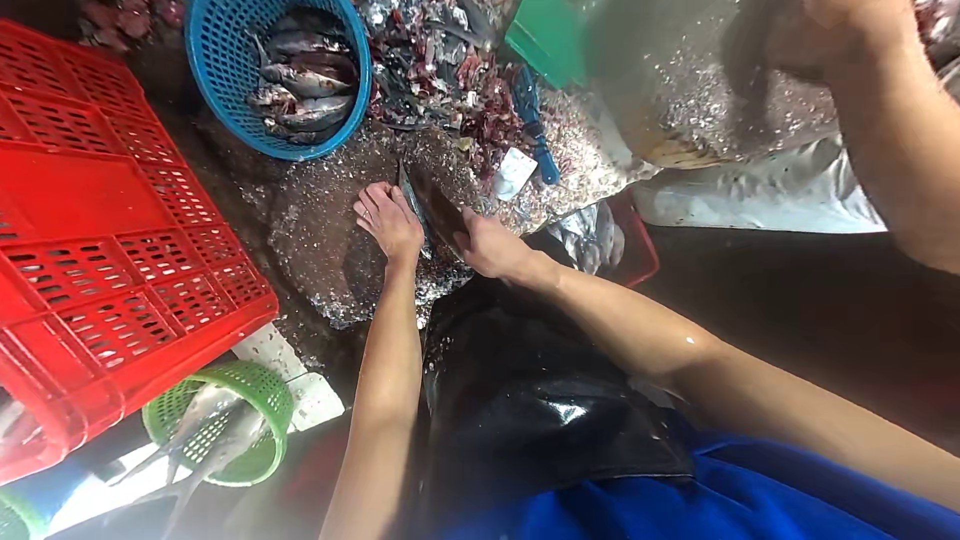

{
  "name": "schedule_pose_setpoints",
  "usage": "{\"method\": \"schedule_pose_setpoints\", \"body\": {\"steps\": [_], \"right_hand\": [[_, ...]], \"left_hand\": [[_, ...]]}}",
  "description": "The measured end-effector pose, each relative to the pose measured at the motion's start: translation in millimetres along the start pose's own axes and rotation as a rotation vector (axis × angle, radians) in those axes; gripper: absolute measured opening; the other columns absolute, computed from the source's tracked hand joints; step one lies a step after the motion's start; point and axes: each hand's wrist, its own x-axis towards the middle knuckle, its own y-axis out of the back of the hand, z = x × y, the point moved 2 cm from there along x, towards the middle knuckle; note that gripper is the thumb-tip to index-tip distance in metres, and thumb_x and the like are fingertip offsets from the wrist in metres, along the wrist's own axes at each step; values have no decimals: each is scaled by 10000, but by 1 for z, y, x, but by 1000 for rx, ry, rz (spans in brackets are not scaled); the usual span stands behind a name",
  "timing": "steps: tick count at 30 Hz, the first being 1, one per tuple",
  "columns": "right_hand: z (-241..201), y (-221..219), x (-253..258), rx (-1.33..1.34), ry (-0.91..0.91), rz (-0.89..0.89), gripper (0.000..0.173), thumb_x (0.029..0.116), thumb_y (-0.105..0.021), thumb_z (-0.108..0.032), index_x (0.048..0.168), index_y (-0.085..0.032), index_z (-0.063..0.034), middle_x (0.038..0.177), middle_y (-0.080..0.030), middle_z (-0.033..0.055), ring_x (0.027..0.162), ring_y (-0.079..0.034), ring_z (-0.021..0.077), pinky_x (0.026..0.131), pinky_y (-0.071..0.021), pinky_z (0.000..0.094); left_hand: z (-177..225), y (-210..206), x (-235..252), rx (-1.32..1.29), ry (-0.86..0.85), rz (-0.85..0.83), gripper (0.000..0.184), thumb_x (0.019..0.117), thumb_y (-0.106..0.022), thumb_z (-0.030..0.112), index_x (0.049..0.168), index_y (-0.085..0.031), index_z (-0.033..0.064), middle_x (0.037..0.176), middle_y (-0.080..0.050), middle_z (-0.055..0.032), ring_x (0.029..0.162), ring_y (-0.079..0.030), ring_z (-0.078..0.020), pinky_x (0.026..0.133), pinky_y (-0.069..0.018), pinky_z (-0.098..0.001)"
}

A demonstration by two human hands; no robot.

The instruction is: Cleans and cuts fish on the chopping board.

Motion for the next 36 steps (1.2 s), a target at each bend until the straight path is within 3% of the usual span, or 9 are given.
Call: {"method": "schedule_pose_setpoints", "body": {"steps": [3,9,11,15,20,27,30,33,36], "right_hand": [[-4,-2,2,-9,-1,17,359,1031,-534,-339,1280,-546,-80,930,-701,150,862,-730,339,728,-598,559],[-13,-6,20,-7,14,77,364,1013,-574,-302,1296,-531,-77,955,-706,146,881,-734,327,749,-605,545],[-3,-9,2,-17,32,15,402,1011,-578,-311,1328,-545,-66,984,-710,156,913,-730,335,773,-600,567],[24,-21,-35,-72,54,-119,315,1024,-582,-315,1203,-620,-59,973,-700,156,926,-718,329,805,-594,546],[25,-29,-19,11,29,2,362,1051,-537,-347,1267,-590,-62,990,-714,154,953,-727,321,833,-596,540],[-5,-16,24,52,40,138,331,1033,-546,-327,1239,-591,-72,961,-716,140,900,-732,310,787,-600,534],[-23,-8,39,27,-32,148,362,1033,-542,-345,1266,-566,-69,988,-712,158,903,-736,326,764,-607,540],[-43,10,50,-102,-145,154,445,976,-561,-389,1286,-557,-69,1066,-710,176,1002,-721,365,787,-585,593],[-41,18,51,-286,-126,152,575,981,-512,-548,1259,-610,-55,1135,-693,199,1049,-702,397,797,-575,629]], "left_hand": [[0,0,0,9,-5,14,377,1088,-330,359,1239,-589,131,1357,-559,-132,1295,-486,-351,1045,-393,-548],[2,3,1,16,-1,-19,397,1081,-336,345,1279,-586,108,1395,-542,-170,1315,-482,-381,1040,-404,-576],[1,4,0,2,0,-24,391,1082,-342,355,1271,-582,111,1385,-548,-164,1309,-484,-378,1037,-402,-573],[0,1,1,20,-3,-17,388,1086,-335,387,1256,-578,137,1402,-535,-150,1327,-469,-383,1034,-396,-580],[0,1,1,20,8,-23,382,1088,-335,383,1255,-581,144,1415,-527,-143,1340,-461,-371,1042,-393,-577],[-2,1,0,21,-1,-3,361,1081,-349,377,1246,-581,156,1383,-539,-132,1304,-483,-355,1020,-411,-544],[-1,0,1,29,14,-14,357,1081,-357,363,1253,-584,148,1393,-541,-130,1309,-488,-354,1024,-412,-547],[3,4,2,43,40,-19,357,1078,-387,375,1243,-600,141,1392,-556,-139,1305,-504,-366,1014,-428,-551],[1,3,-1,39,25,-26,358,1082,-357,381,1254,-578,157,1389,-545,-124,1302,-495,-354,1015,-426,-542]]}}
